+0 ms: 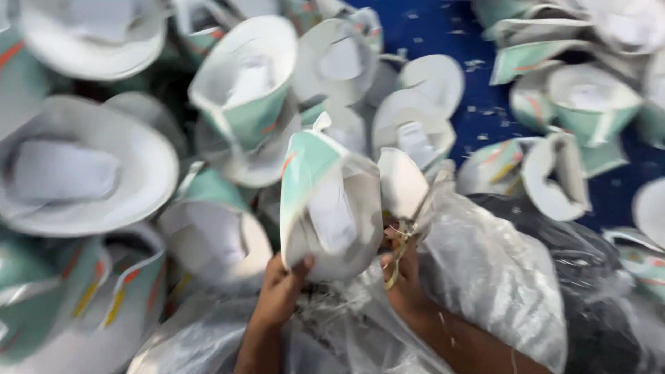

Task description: The person uses scissors to trim excess threads and fabric from the edges of white and teal shoe uppers. They handle the shoes one by one, cutting loose material and occasionally shaking the shoe to remove debris.

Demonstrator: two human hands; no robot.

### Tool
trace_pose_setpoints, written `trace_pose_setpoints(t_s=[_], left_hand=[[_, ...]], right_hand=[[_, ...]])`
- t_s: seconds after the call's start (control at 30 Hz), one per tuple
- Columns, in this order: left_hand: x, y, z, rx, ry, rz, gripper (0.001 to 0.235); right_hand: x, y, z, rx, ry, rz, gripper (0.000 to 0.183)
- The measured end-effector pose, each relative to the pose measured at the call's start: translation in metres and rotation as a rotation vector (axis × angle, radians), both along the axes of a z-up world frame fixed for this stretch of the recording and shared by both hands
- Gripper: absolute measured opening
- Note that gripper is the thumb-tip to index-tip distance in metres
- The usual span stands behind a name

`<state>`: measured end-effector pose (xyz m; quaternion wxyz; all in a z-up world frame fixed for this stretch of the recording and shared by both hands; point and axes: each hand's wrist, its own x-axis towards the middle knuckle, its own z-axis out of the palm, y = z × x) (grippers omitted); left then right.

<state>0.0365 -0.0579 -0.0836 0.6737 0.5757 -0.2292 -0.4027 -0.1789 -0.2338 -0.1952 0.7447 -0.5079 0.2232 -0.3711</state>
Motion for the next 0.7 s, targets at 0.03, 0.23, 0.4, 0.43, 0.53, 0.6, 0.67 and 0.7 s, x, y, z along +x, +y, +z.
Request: trace_pose_setpoints(t_s=[0.03,0.23,0.4,0.43,0.53,0.6,0.67,0.7], left_hand=[[-0.002,0.007,-0.01,-0.013,0.005,-0.033,0.032],[0.01,0.025,-0.068,-0.373,0.075,-0.446,0.028],[-0.005,-0.017,0.036,0.081,0.063,0.296,0.032],[-0.005,-0.019,0.019,0.088,0.061,0.309,0.032],[-0.007,-0.019,-0.011,0.083,0.212,0.36,0.037],[-0.014,-0.024,-0.006,0.056,0.083,0.202,0.043],[-0.022,-0.024,-0.016,0.068,0.028,0.192,0.043],[-0.026,-0.026,-0.02,0.075,-0.029,0.155,0.044]], right_hand=[[-0.008,-0.009,-0.023,-0.013,0.005,-0.033,0.05],[-0.031,-0.028,-0.039,0.198,-0.1,-0.137,0.035],[0.033,-0.04,0.057,-0.029,0.2,-0.152,0.03],[0.033,-0.039,0.055,-0.023,0.2,-0.139,0.03],[0.038,-0.031,0.067,-0.163,-0.096,0.066,0.028],[0.033,-0.024,0.096,-0.154,0.128,0.035,0.032],[0.031,-0.014,0.111,-0.171,0.234,0.073,0.031],[0.029,-0.011,0.119,-0.196,0.34,0.083,0.031]])
